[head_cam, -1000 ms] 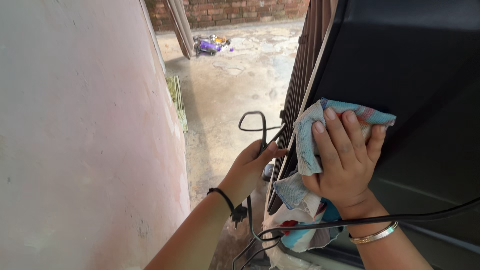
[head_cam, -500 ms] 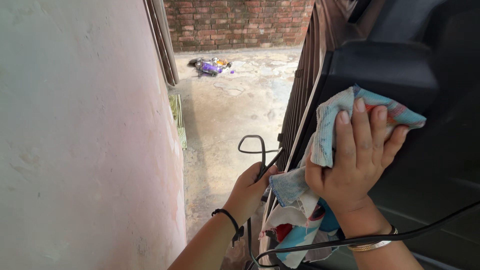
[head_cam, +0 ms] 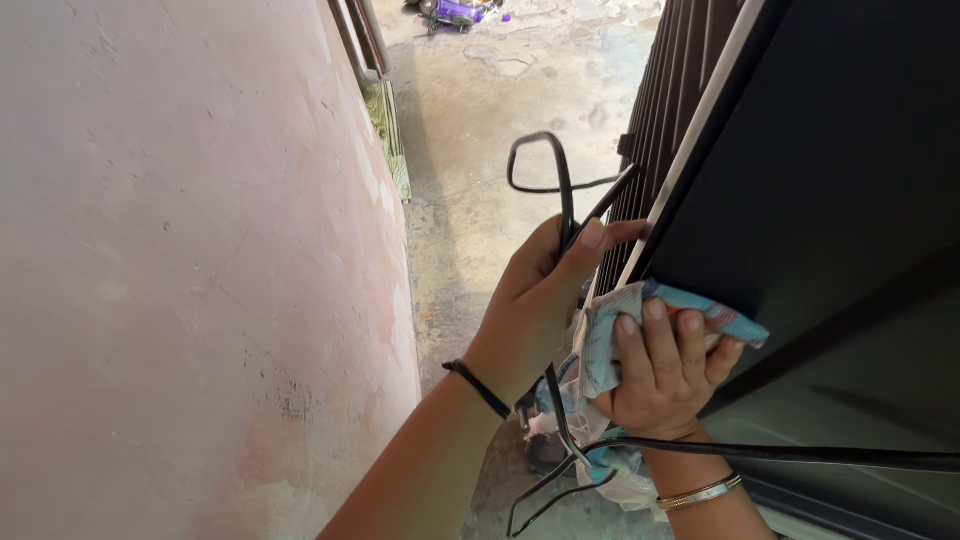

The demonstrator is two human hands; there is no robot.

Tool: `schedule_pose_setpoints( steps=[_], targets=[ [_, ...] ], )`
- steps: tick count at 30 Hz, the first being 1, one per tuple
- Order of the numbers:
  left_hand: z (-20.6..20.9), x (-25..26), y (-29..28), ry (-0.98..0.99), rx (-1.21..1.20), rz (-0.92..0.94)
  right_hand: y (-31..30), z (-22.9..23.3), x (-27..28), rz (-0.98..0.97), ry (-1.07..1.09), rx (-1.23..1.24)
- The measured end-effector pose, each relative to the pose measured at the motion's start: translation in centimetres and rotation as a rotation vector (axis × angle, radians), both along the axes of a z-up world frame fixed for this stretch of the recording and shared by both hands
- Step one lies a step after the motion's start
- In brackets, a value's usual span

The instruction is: The person wipes the exterior plastic panels and the back mesh grating of a large air cooler using a cloth, then cleans the top and sides of the unit.

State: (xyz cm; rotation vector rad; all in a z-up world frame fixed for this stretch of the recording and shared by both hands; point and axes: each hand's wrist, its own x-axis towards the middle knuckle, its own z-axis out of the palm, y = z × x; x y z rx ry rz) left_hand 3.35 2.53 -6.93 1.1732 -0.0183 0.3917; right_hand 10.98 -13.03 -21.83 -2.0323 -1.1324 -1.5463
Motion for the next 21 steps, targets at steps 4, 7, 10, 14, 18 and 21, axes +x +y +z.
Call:
schedule_pose_setpoints(
  steps=[4, 7, 10, 14, 18, 21],
  targets=[
    [1.0, -0.5, 0.2, 0.098, 0.153, 0.053, -0.3, -8.5, -0.2, -0.015, 0.020, -0.050],
    [1.3, -0.7, 0.0, 0.036, 0.147, 0.036, -1.1, -13.5, 0.2, -0.016, 0.056, -0.167],
    [1.1, -0.7, 0.1, 0.098, 0.124, 0.036, -2.5, -17.1, -0.1, -0.009, 0.095, -0.301],
    [1.1, -0.1, 0.0, 0.045, 0.074, 0.060, -3.3, -18.2, -0.4, -0.111, -0.038, -0.493],
    [1.4, -0.1, 0.0, 0.098, 0.100, 0.071, -4.2, -15.1, -1.1, -0.126, 0.003, -0.543],
    [1.8, -0.4, 0.6, 0.202, 0.210, 0.065, -4.5, -10.6, -1.6, 0.040, 0.197, -0.473]
  ],
)
